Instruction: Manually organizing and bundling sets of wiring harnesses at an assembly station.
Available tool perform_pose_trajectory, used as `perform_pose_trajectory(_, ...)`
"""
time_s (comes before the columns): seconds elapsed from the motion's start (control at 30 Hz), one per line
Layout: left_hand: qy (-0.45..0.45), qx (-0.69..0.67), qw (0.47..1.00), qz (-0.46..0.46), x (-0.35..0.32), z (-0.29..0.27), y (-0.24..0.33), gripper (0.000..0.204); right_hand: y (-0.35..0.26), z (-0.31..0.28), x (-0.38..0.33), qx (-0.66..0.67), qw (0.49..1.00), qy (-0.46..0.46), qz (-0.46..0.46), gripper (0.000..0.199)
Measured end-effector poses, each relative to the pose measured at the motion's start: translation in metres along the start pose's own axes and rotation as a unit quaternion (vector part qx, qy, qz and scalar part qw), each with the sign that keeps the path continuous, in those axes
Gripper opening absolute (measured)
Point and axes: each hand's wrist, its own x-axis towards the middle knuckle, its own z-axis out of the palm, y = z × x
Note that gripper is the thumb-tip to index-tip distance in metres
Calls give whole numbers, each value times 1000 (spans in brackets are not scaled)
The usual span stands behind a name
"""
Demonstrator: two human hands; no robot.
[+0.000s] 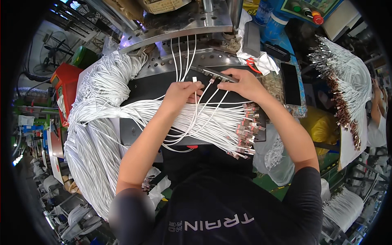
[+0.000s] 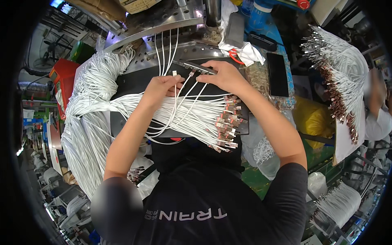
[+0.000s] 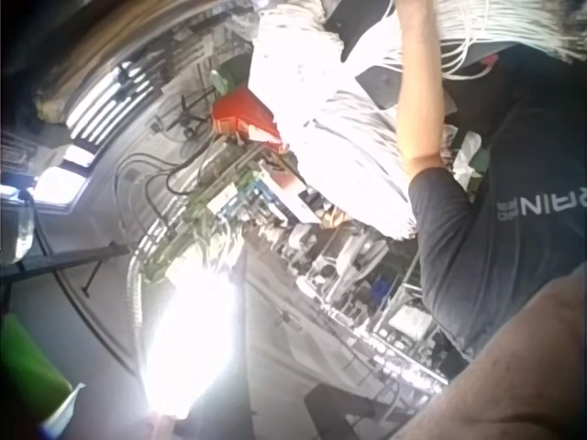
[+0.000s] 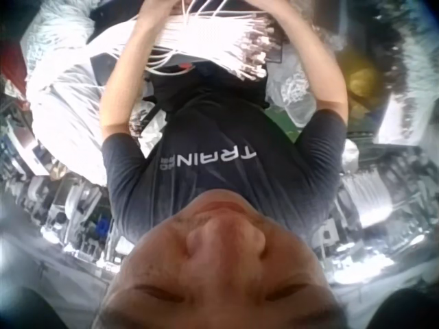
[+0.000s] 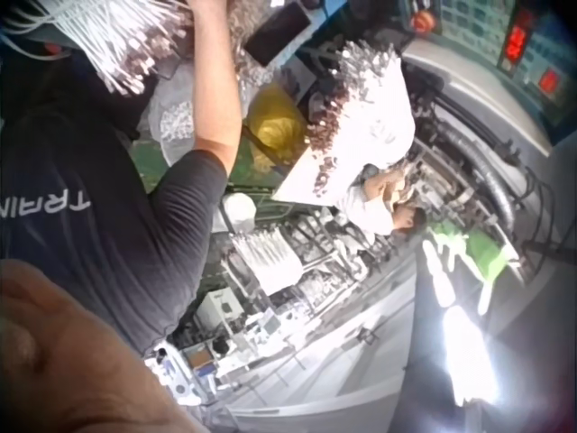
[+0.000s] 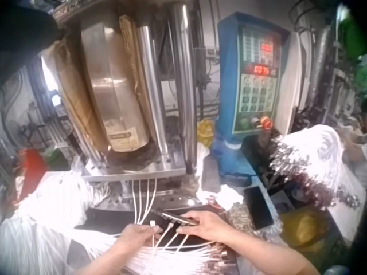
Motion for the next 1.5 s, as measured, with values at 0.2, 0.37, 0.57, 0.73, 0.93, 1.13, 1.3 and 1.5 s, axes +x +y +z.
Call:
perform_pose_trajectory(0.2,-59,-19,995,-76,10,-7,12,37,11,-1,3,43,999,-23,-4,48)
perform_pose_trajectory(0.37,-74,4,993,-91,17,-3,10,40,8,-1,0,89,993,-79,-21,46)
perform_pose_trajectory(0.57,-40,183,982,-35,10,2,13,45,-10,-4,-1,11,993,-101,61,38)
perform_pose_trajectory(0.73,160,384,900,129,11,-28,29,48,-18,3,24,-307,934,92,-161,30)
perform_pose_trajectory(0.93,-32,-258,966,14,63,-33,48,57,-19,2,182,-288,866,274,-303,35)
perform_pose_trajectory(1.13,33,-169,984,46,21,-32,55,50,-66,-14,184,-118,886,237,-382,35)
perform_pose_trajectory(1.3,-6,-103,963,248,-56,-73,94,29,-81,-18,168,-337,839,295,-309,36)
perform_pose_trajectory(1.5,493,-10,813,309,-110,-262,111,41,-36,10,151,-191,919,204,-278,39)
